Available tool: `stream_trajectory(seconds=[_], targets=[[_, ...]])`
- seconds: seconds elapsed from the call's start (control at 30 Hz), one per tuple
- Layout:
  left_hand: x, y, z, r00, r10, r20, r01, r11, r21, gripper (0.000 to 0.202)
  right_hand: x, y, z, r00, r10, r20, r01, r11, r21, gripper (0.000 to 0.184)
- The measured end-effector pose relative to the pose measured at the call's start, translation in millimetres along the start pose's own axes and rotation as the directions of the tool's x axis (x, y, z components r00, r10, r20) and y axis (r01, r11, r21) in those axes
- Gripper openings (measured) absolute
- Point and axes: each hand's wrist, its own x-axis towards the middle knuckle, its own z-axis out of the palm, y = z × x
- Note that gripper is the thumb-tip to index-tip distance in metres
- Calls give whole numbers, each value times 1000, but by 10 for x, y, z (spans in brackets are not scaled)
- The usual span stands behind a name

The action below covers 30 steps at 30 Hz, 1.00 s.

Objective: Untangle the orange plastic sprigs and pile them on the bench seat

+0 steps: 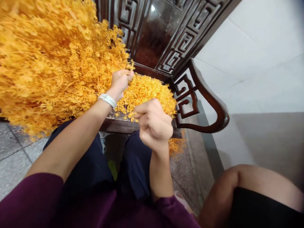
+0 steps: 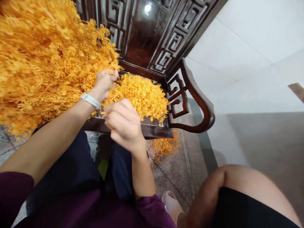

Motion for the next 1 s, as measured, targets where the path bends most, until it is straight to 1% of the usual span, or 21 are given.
stream_trajectory(seconds=[0.07,0.1,0.13,0.17,0.23,0.27,0.3,0.37,0.4,0.47,0.5,0.57,0.63,0.67,0.77,0.83,0.93,1.0], targets=[[34,6,-38,999,32,27,-30,997,-64,25,25,-65,12,999,48,14,-50,992,112,18],[25,7,-53,999,47,28,-44,995,-95,27,38,-26,7,996,94,-11,-91,982,165,12],[6,5,-69,998,54,31,-50,993,-110,31,45,59,-4,986,149,-70,-132,969,208,11],[-14,1,-88,999,50,14,-48,991,-124,34,42,184,-21,968,205,-144,-168,957,238,14],[-37,-7,-135,999,25,-38,-31,985,-169,33,6,510,-67,908,303,-288,-242,943,229,23],[-36,-9,-161,999,8,-46,-17,980,-199,30,-25,688,-93,887,347,-305,-300,934,193,29],[-33,-7,-184,999,-11,-37,2,973,-231,26,-62,862,-116,876,386,-288,-358,922,148,34],[-37,10,-216,996,-90,-4,85,956,-282,23,-137,1166,-145,851,472,-231,-467,881,80,40],[-55,23,-220,989,-147,15,145,942,-301,23,-168,1283,-147,841,500,-206,-496,865,76,46],[-127,52,-204,965,-258,55,261,904,-338,20,-205,1436,-129,832,523,-185,-515,852,93,52],[-175,65,-185,953,-295,75,302,884,-358,18,-208,1476,-114,831,524,-188,-514,852,103,52],[-265,82,-141,940,-326,101,339,852,-398,14,-188,1510,-81,830,517,-210,-511,855,86,43],[-319,83,-107,940,-323,107,336,837,-432,14,-160,1522,-46,832,511,-218,-515,856,43,33],[-330,77,-98,942,-316,113,333,834,-440,16,-154,1528,-29,832,512,-213,-518,855,29,32],[-320,48,-91,940,-296,166,340,840,-423,20,-180,1556,10,835,517,-188,-520,853,36,39],[-302,33,-83,937,-295,186,346,848,-401,21,-219,1566,13,839,513,-180,-518,855,24,39],[-277,33,-52,933,-331,144,361,840,-405,31,-257,1560,-9,827,521,-211,-535,845,-10,35],[-260,44,-27,924,-368,105,377,829,-413,40,-265,1556,-22,802,546,-242,-561,828,6,40]])
